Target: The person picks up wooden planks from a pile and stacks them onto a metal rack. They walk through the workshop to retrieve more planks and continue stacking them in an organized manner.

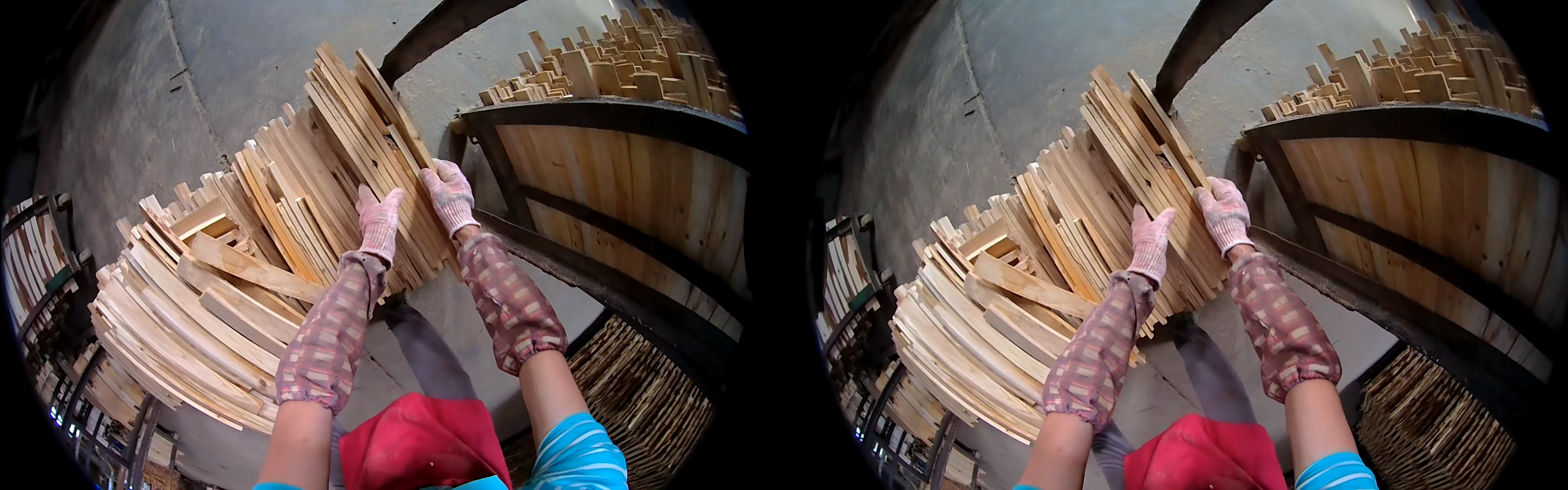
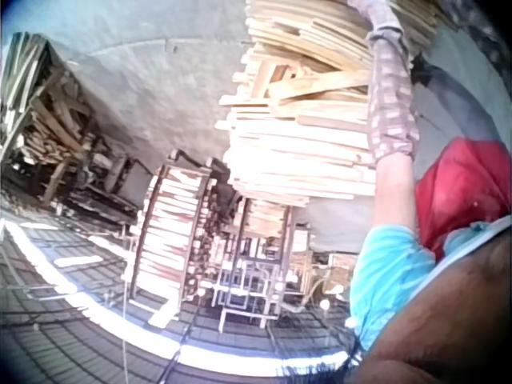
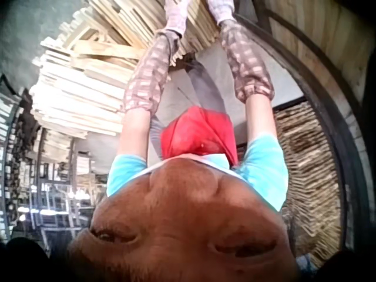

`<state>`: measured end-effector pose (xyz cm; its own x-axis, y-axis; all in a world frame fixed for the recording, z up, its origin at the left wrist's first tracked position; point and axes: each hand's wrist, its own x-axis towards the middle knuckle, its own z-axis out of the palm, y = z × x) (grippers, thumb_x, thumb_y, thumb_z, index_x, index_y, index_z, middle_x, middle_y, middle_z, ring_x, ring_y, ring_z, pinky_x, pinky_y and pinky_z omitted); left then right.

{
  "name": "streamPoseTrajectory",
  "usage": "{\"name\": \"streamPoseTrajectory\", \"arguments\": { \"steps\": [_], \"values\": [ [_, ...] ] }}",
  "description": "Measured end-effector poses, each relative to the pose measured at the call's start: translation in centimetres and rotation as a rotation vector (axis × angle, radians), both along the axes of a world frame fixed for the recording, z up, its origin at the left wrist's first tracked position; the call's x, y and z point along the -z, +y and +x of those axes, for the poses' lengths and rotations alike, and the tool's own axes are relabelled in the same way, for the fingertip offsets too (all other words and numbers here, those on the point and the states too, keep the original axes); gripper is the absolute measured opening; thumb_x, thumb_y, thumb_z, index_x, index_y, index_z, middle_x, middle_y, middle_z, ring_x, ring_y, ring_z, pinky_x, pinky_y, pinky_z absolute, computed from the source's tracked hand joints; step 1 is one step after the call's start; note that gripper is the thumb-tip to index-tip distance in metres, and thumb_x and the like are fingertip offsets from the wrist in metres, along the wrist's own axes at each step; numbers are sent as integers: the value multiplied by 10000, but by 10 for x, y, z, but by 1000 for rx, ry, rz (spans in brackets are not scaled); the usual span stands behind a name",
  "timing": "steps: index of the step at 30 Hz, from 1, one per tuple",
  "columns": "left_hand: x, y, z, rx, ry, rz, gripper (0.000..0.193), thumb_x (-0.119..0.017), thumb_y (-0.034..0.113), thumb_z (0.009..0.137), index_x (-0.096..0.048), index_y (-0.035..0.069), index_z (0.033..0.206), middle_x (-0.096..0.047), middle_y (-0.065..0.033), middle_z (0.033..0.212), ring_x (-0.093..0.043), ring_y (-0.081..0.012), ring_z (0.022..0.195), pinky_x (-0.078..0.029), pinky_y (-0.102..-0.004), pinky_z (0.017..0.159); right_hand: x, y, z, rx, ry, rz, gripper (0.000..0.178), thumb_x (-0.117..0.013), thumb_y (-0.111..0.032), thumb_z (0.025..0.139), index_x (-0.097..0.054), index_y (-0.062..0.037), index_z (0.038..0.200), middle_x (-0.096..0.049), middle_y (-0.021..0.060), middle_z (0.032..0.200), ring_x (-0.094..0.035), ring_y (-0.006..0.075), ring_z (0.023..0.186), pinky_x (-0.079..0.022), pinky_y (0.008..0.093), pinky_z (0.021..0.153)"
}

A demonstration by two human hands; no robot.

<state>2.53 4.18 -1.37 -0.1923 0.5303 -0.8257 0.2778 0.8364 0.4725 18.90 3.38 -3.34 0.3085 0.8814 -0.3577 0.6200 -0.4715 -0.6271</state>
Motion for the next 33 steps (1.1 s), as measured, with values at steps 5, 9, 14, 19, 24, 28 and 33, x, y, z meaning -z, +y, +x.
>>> {"name": "streamPoseTrajectory", "arguments": {
  "steps": [5, 9, 14, 19, 24, 28, 33],
  "values": [
    [28, -30, -28, -180, -165, 167, 977, -857, 338, 773, -346, 1, 1534, -387, -237, 1529, -426, -378, 1390, -398, -420, 1132, -38, -8, -20, 69, 45, -189, 573, -690, -415, 903, -616, 9, 1281, -655, 238, 1253, -610, 393, 1196, -473, 427, 1027],
    [-6, -37, -51, -346, -401, 186, 795, -780, 242, 887, -347, 10, 1512, -527, -164, 1401, -544, -264, 1249, -492, -374, 1027, -70, -27, -36, -14, 151, -281, 758, -802, -397, 817, -477, 32, 1352, -665, 279, 1187, -647, 380, 1138, -509, 417, 992],
    [-27, -35, -74, -450, -508, 95, 557, -675, 338, 976, -475, 15, 1383, -640, -123, 1219, -628, -225, 1074, -537, -368, 926, -133, -46, -90, 66, 453, -274, 780, -769, -310, 785, -400, -55, 1422, -663, 236, 1161, -684, 358, 1028, -546, 437, 930],
    [-34, -58, -85, -477, -570, 155, 477, -594, 444, 1015, -598, 37, 1265, -676, -108, 1131, -655, -217, 1018, -553, -377, 893, -158, -66, -120, 125, 408, -163, 843, -788, -245, 802, -367, -44, 1504, -634, 227, 1253, -645, 304, 1145, -505, 385, 1005],
    [-34, -78, -96, -625, -848, -61, 757, -572, 673, 902, -597, 20, 1286, -699, -132, 1078, -692, -247, 940, -596, -386, 817, -168, -80, -120, 389, 958, -125, 704, -720, -54, 867, -398, 19, 1489, -578, 121, 1351, -560, 164, 1211, -464, 319, 1054],
    [-54, -78, -97, -525, -953, -98, 1104, -539, 921, 736, -560, -4, 1338, -699, -174, 1051, -704, -278, 869, -612, -395, 739, -153, -84, -101, 412, 1212, -233, 720, -745, -162, 869, -413, 46, 1472, -616, 136, 1319, -634, 214, 1169, -510, 339, 1018],
    [-59, -72, -99, -608, -1405, -236, 1191, -558, 943, 687, -459, 12, 1423, -665, -135, 997, -654, -244, 777, -592, -379, 687, -154, -82, -88, 610, 1595, -267, 529, -666, -128, 910, -494, 85, 1362, -655, 148, 1186, -659, 216, 966, -578, 349, 904]
  ]
}}
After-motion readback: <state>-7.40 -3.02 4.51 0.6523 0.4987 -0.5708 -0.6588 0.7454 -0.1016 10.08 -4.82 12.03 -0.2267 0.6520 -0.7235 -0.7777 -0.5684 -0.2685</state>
